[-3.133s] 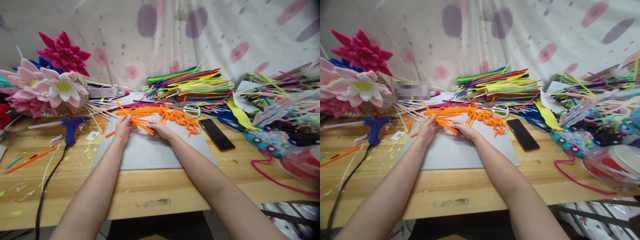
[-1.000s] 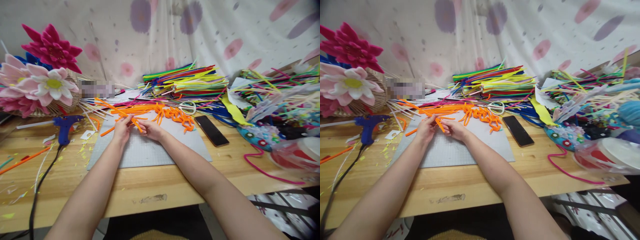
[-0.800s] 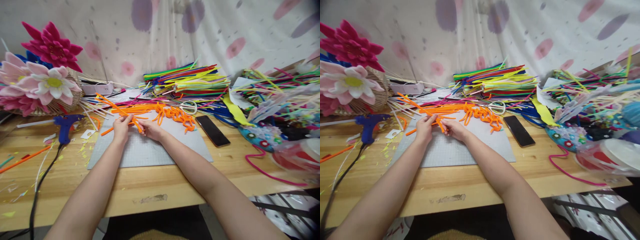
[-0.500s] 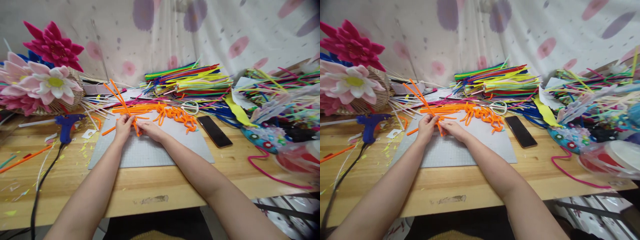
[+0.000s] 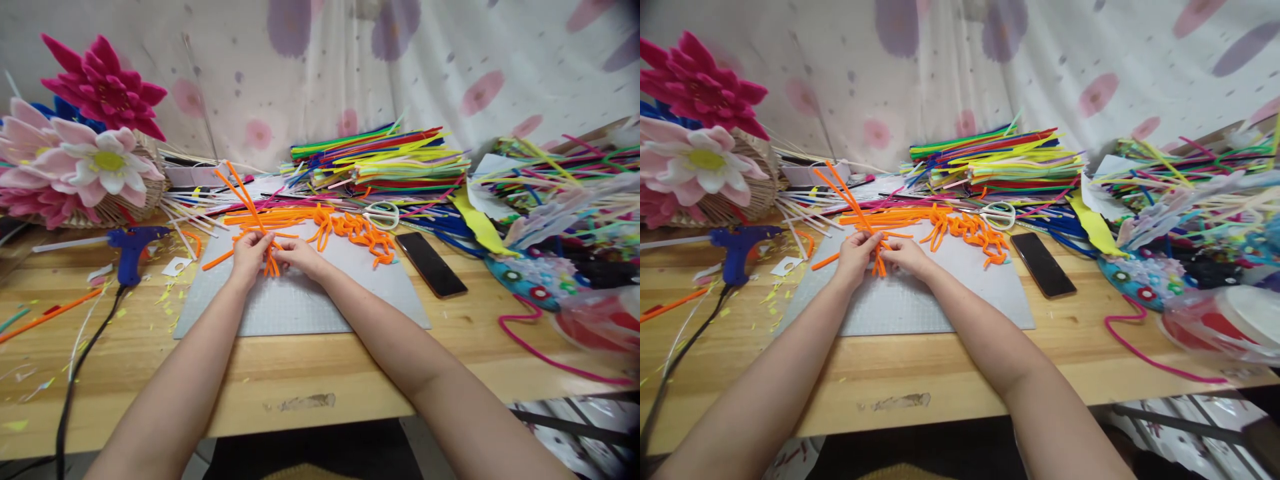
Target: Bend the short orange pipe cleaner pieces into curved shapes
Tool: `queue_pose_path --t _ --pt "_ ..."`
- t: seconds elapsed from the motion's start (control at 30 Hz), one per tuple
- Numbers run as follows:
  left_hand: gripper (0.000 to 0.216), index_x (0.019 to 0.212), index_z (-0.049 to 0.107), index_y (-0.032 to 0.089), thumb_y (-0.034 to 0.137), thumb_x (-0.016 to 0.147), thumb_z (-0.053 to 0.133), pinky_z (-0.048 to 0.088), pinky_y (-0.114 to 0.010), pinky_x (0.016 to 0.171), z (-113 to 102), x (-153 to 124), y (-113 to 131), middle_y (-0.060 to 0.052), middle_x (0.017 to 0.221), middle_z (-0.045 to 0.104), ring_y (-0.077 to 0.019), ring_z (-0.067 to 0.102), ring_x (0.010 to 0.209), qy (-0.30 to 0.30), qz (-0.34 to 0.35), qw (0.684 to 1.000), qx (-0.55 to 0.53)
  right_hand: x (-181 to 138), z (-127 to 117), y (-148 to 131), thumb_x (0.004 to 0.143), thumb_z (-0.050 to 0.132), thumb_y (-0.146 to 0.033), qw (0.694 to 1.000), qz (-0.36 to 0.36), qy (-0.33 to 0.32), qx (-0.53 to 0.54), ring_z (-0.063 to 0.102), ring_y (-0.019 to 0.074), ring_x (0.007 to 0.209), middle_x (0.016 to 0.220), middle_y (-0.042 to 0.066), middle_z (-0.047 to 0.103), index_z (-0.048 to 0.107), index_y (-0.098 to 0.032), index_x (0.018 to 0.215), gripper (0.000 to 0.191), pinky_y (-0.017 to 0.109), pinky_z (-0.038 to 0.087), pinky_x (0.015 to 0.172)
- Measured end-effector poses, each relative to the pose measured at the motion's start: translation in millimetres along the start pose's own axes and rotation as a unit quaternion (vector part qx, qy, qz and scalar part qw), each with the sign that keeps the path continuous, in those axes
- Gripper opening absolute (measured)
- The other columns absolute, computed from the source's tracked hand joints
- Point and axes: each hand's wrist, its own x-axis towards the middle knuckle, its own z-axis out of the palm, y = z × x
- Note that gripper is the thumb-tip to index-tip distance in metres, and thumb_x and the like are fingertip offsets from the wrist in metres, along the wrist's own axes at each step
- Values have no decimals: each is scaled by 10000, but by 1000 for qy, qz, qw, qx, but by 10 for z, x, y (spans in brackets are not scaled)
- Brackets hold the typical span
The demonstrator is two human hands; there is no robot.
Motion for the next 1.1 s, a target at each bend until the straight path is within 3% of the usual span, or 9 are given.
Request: queue_pose_path --t 0.3,0.6,0.8,0.93,1.1 --pt "392 691 589 125 513 646 617 429 -210 438 -145 75 9 -21 560 582 -110 540 476 -100 -58 993 -38 -8 -27 7 624 482 -197 1000 8 17 10 360 40 402 441 -79 387 418 -163 548 106 177 277 422" --pt "284 805 633 106 285 597 707 477 -204 498 -181 26 88 -39 643 629 -106 583 544 -178 -98 975 -87 -78 -100 -19 635 520 -268 999 -22 -2 23 322 37 455 489 -72 389 445 -152 574 151 192 228 461" --pt "302 814 640 128 250 556 737 436 -174 432 -146 26 34 -28 692 635 -98 578 541 -146 -63 984 -76 -65 -122 11 692 496 -337 999 -19 3 46 319 48 435 469 -62 378 420 -162 540 245 200 220 436" --pt "353 840 640 131 264 532 750 414 -169 417 -124 22 15 -20 689 628 -89 564 522 -121 -51 988 -76 -51 -119 27 687 503 -312 999 -14 9 40 344 46 438 481 -61 410 475 -151 575 198 190 247 436" --pt "386 855 642 131 273 516 758 409 -171 421 -95 3 36 -12 663 618 -80 542 493 -103 -44 991 -70 -40 -128 43 650 585 -325 998 -34 -33 42 384 38 457 528 -58 475 537 -134 638 198 177 290 447"
